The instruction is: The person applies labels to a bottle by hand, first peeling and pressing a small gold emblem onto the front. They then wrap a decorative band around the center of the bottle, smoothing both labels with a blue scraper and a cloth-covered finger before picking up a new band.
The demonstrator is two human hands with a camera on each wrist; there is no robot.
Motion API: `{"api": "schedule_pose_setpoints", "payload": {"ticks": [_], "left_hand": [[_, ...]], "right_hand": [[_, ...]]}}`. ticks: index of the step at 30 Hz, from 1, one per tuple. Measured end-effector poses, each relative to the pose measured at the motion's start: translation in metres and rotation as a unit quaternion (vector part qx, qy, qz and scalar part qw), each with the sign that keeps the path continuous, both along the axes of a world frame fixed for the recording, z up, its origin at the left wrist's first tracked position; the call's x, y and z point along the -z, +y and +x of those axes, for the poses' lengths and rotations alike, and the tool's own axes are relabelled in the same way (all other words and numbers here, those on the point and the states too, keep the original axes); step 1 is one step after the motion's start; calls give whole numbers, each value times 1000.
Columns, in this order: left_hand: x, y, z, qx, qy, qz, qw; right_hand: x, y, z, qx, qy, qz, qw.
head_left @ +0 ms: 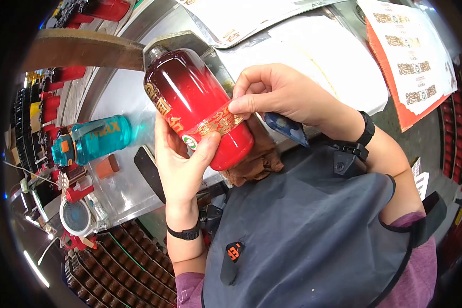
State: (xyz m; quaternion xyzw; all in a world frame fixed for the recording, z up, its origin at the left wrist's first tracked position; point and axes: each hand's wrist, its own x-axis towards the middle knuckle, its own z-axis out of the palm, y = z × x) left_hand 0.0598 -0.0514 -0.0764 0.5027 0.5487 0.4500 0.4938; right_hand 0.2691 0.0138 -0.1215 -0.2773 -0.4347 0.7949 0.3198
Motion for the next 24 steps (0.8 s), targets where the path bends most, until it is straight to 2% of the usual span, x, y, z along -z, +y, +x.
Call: {"api": "schedule_pose_setpoints", "payload": {"ticks": [5, 7, 8, 9, 11, 13, 16, 17, 19, 24], "left_hand": [[7, -1, -3, -6, -12, 2, 1000], [9, -2, -5, -13, -8, 7, 1000], [9, -2, -5, -11, -9, 7, 1000], [10, -2, -6, -11, -16, 3, 1000], [10, -2, -7, -10, -22, 0, 1000], [12, -1, -11, -13, -34, -20, 999], [15, -1, -13, -9, -21, -14, 1000], [15, -1, -13, -8, -21, -13, 1000], [15, -1, -12, -1, -35, -11, 999], [20, -2, -17, -2, -49, -16, 999]], "right_hand": [[6, 0, 6, 29, -28, 27, 999], [11, 5, 16, 71, -142, 65, 985], [5, 4, 23, 97, -160, 20, 982], [4, 5, 28, 98, -160, 20, 982], [6, 9, 36, 133, -71, -84, 985], [1, 7, 39, 142, -60, -89, 984], [-10, 2, 42, 57, -20, -69, 996], [-9, 0, 39, 57, -19, -69, 996], [-2, -4, 23, -2, -81, -43, 996], [8, -8, -5, -6, -44, -49, 998]]}}
